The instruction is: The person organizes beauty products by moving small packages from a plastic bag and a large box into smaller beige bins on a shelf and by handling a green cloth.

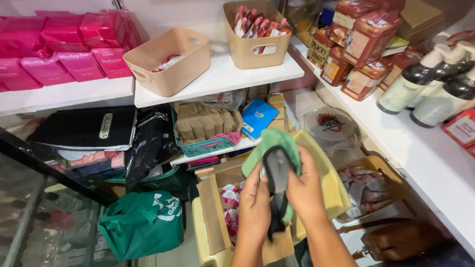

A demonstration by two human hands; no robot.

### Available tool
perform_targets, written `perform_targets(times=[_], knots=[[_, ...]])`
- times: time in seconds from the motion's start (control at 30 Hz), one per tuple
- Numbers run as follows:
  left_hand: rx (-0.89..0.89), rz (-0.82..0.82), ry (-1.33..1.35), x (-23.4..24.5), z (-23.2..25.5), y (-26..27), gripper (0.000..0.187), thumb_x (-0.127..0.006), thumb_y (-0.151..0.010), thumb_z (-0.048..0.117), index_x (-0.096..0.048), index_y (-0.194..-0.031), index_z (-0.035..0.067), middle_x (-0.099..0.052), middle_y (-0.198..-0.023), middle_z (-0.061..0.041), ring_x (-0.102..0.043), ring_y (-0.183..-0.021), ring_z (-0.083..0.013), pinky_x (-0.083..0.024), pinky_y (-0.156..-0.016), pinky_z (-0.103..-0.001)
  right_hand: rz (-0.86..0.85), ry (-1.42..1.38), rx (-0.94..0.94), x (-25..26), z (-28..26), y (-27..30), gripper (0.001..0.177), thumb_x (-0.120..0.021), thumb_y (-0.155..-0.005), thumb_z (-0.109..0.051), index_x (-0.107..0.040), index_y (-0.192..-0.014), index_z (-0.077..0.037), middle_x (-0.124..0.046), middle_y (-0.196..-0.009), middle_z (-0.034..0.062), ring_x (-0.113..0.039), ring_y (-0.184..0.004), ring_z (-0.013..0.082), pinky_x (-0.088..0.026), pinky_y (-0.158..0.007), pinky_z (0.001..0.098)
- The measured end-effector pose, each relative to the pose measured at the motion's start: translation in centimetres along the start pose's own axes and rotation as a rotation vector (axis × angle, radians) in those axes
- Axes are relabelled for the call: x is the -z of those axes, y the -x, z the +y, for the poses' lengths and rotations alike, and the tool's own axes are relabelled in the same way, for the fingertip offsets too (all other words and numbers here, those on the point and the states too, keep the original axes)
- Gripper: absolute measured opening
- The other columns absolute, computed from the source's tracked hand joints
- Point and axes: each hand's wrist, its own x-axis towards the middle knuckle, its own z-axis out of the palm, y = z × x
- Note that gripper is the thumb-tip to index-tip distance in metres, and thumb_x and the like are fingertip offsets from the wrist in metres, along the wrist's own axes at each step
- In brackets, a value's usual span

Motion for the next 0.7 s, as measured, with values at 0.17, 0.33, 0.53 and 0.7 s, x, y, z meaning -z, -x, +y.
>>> perform_targets(times=[0.17,0.33,0.53,0.7], knots=[[-0.198,-0.118,-0.024,-1.3,4.0,0.2,0.046,-0.048,-0.104,0.014,-0.053,-0.147,-0.001,-0.063,-0.144,-0.012,-0.056,-0.132,-0.0174,-0.041,-0.11,-0.03,0.048,-0.078,-0.044,0.2,-1.8,-1.0,0.032,-0.061,-0.096,0.002,-0.06,-0.128,-0.002,-0.069,-0.115,0.0038,-0.064,-0.105,0.013,-0.052,-0.093,0.0284],[-0.047,-0.074,0.171,-0.8,3.4,-1.3,0.044,-0.044,-0.106,0.016,-0.056,-0.145,0.0,-0.065,-0.142,-0.01,-0.06,-0.129,-0.0161,-0.044,-0.108,-0.028,-0.115,-0.06,0.14,-0.6,-2.2,0.6,0.053,-0.059,-0.091,0.001,-0.045,-0.141,-0.002,-0.06,-0.129,0.0031,-0.056,-0.121,0.0135,-0.044,-0.102,0.0266],[-0.111,-0.098,-0.005,-0.1,5.3,-1.4,0.04,-0.054,-0.101,0.009,-0.06,-0.139,-0.001,-0.072,-0.127,-0.009,-0.064,-0.113,-0.0121,-0.05,-0.098,-0.028,-0.028,-0.309,-0.086,1.0,-2.1,-0.5,0.048,-0.068,-0.09,-0.001,-0.055,-0.136,-0.003,-0.067,-0.12,0.0029,-0.064,-0.106,0.0122,-0.053,-0.091,0.0279],[0.015,-0.203,-0.033,0.4,7.8,-2.3,0.03,-0.057,-0.103,0.013,-0.068,-0.128,0.0,-0.073,-0.098,-0.006,-0.06,-0.075,-0.0116,-0.05,-0.067,-0.028,0.034,-0.548,-0.153,2.1,-3.0,-0.7,0.045,-0.063,-0.094,0.001,-0.055,-0.138,-0.004,-0.066,-0.123,0.0034,-0.064,-0.107,0.0127,-0.053,-0.091,0.028]])
